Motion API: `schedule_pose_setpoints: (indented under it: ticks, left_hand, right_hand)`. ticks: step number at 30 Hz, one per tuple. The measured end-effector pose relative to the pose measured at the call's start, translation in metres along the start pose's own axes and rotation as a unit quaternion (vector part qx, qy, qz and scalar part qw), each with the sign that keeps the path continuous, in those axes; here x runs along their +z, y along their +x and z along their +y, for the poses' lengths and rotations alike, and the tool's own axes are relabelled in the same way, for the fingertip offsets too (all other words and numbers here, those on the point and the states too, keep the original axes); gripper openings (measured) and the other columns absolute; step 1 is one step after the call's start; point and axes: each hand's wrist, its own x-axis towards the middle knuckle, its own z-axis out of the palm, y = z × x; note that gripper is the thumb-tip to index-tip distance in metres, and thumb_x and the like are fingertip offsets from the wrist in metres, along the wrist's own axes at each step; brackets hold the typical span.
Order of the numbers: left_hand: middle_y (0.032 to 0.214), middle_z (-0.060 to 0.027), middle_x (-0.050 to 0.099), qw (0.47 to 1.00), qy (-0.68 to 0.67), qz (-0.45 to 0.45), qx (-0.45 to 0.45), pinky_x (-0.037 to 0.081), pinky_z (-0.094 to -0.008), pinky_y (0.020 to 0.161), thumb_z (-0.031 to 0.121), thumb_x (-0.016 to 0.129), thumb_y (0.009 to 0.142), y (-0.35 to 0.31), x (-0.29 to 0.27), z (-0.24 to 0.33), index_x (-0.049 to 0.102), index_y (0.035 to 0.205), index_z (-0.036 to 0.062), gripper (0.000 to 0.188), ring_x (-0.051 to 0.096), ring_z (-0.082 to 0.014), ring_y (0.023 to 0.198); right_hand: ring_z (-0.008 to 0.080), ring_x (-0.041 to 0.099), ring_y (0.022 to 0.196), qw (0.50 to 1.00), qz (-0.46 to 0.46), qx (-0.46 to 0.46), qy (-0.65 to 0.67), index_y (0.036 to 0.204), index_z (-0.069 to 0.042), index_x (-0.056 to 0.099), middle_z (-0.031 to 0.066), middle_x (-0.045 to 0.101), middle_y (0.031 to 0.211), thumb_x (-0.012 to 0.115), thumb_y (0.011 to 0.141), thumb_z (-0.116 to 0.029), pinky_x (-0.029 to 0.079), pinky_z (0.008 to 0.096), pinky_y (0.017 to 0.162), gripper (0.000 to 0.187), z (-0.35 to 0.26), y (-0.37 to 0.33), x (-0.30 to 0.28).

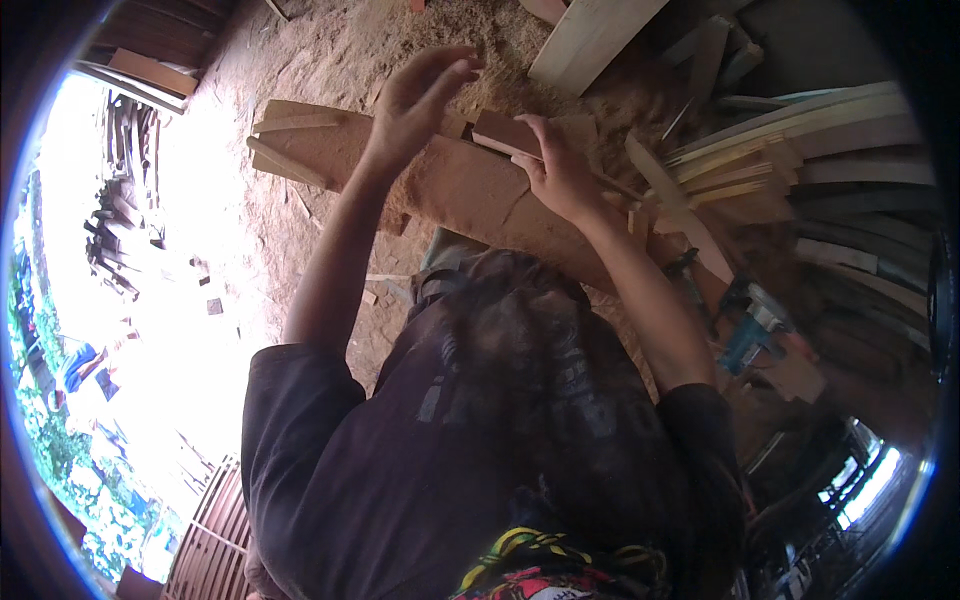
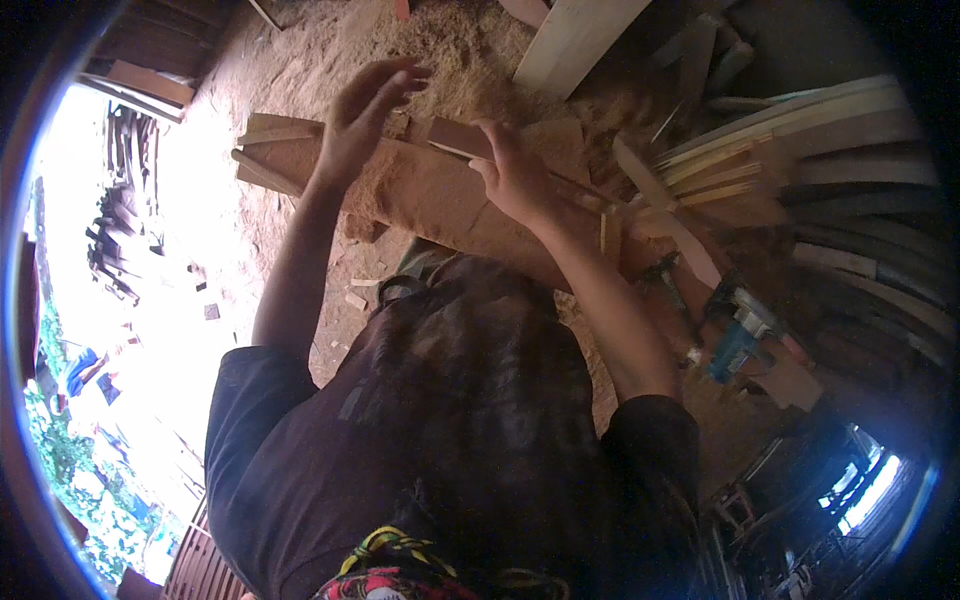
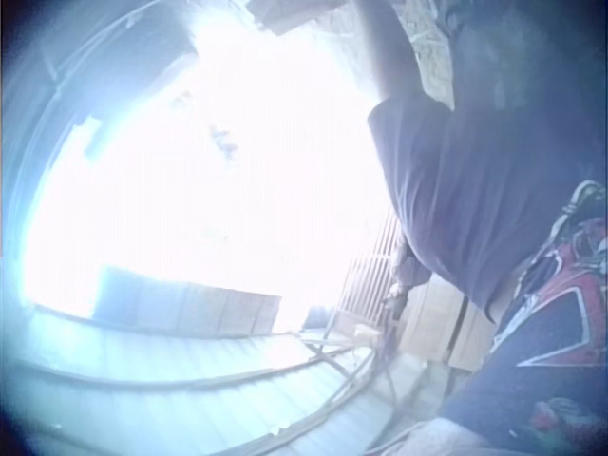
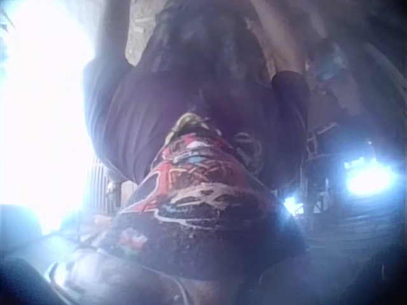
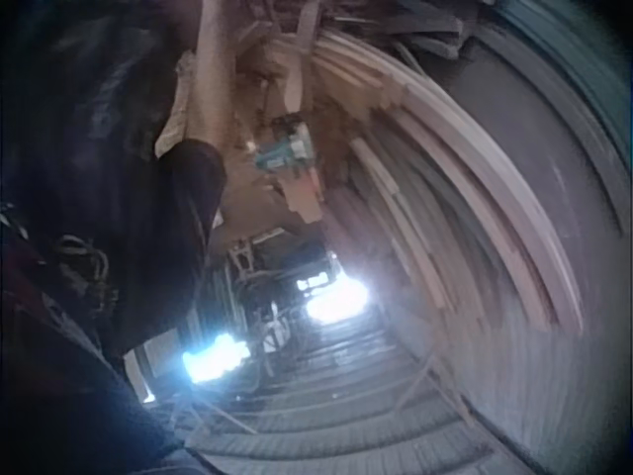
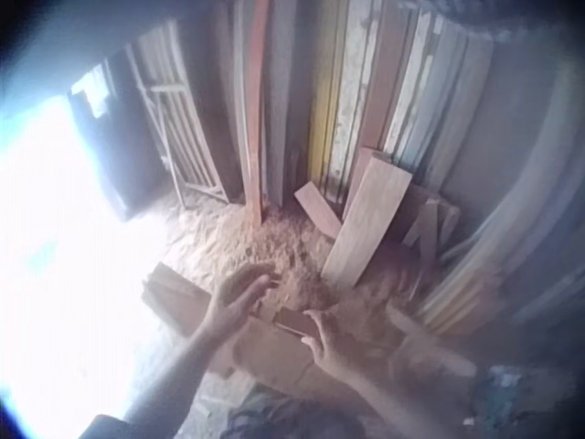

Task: The person uses a circular saw to cut a long wooden plank into smaller pieces. They repeatedly position the plank, cut it, and move the cut pieces aside. The person also uses a pencil to mark the wood before cutting.

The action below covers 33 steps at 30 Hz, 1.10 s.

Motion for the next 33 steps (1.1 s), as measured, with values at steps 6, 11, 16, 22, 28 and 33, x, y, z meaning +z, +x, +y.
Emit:
schedule_pose_setpoints:
  ticks: [6, 11, 16, 22, 28, 33]
  left_hand:
    - [0.110, -0.0136, 0.080, 0.986, 0.140, 0.001, -0.087, 0.057, -0.0366, 0.090, 0.039, 0.060, 0.112, 0.011, 0.025, -0.067, 0.072, 0.125, 0.0009, 0.042, 0.076, -0.0220, 0.106]
    - [0.119, -0.0126, 0.079, 0.971, 0.174, -0.011, -0.161, 0.054, -0.0347, 0.103, 0.034, 0.056, 0.114, 0.000, 0.029, -0.107, 0.070, 0.134, 0.0006, 0.042, 0.072, -0.0191, 0.115]
    - [0.128, -0.0177, 0.074, 0.982, 0.081, -0.094, -0.143, 0.057, -0.0388, 0.102, 0.029, 0.081, 0.097, -0.008, 0.015, -0.095, 0.065, 0.141, 0.0044, 0.052, 0.072, -0.0227, 0.122]
    - [0.133, -0.0159, 0.074, 0.929, 0.262, -0.212, -0.152, 0.059, -0.0400, 0.102, 0.015, 0.096, 0.076, 0.001, -0.005, -0.082, 0.067, 0.141, 0.0080, 0.072, 0.072, -0.0287, 0.125]
    - [0.127, -0.0155, 0.076, 0.911, 0.246, -0.277, -0.183, 0.062, -0.0429, 0.095, 0.005, 0.086, 0.080, 0.023, -0.009, -0.059, 0.072, 0.133, 0.0086, 0.055, 0.075, -0.0337, 0.117]
    - [0.130, -0.0161, 0.075, 0.907, 0.266, -0.300, -0.128, 0.061, -0.0443, 0.096, -0.001, 0.078, 0.079, 0.037, -0.005, -0.028, 0.072, 0.133, 0.0077, 0.054, 0.074, -0.0351, 0.118]
  right_hand:
    - [0.0502, 0.062, 0.125, 1.000, 0.017, -0.003, 0.003, 0.149, -0.010, 0.046, 0.0278, 0.058, 0.140, 0.070, 0.099, -0.008, 0.056, 0.0531, 0.099, 0.055, 0.023, 0.005, 0.047]
    - [0.0480, 0.070, 0.112, 0.996, -0.055, 0.068, -0.017, 0.148, -0.010, 0.049, 0.0251, 0.067, 0.129, 0.074, 0.095, -0.010, 0.059, 0.0527, 0.093, 0.059, -0.011, 0.017, 0.015]
    - [0.0436, 0.071, 0.114, 0.994, -0.051, 0.099, 0.004, 0.141, -0.007, 0.061, 0.0251, 0.070, 0.129, 0.076, 0.093, -0.015, 0.057, 0.0536, 0.100, 0.051, -0.005, 0.015, 0.012]
    - [0.0405, 0.071, 0.117, 0.985, -0.063, 0.157, 0.012, 0.134, -0.002, 0.067, 0.0236, 0.070, 0.132, 0.081, 0.087, -0.013, 0.058, 0.0500, 0.101, 0.050, -0.014, 0.028, 0.012]
    - [0.0415, 0.067, 0.127, 0.974, -0.091, 0.187, 0.093, 0.138, 0.001, 0.064, 0.0245, 0.067, 0.140, 0.082, 0.081, -0.006, 0.057, 0.0477, 0.106, 0.060, -0.021, 0.028, 0.001]
    - [0.0415, 0.065, 0.131, 0.983, -0.047, 0.132, 0.115, 0.142, 0.002, 0.061, 0.0256, 0.066, 0.142, 0.081, 0.080, -0.006, 0.055, 0.0467, 0.110, 0.066, -0.029, 0.023, -0.009]
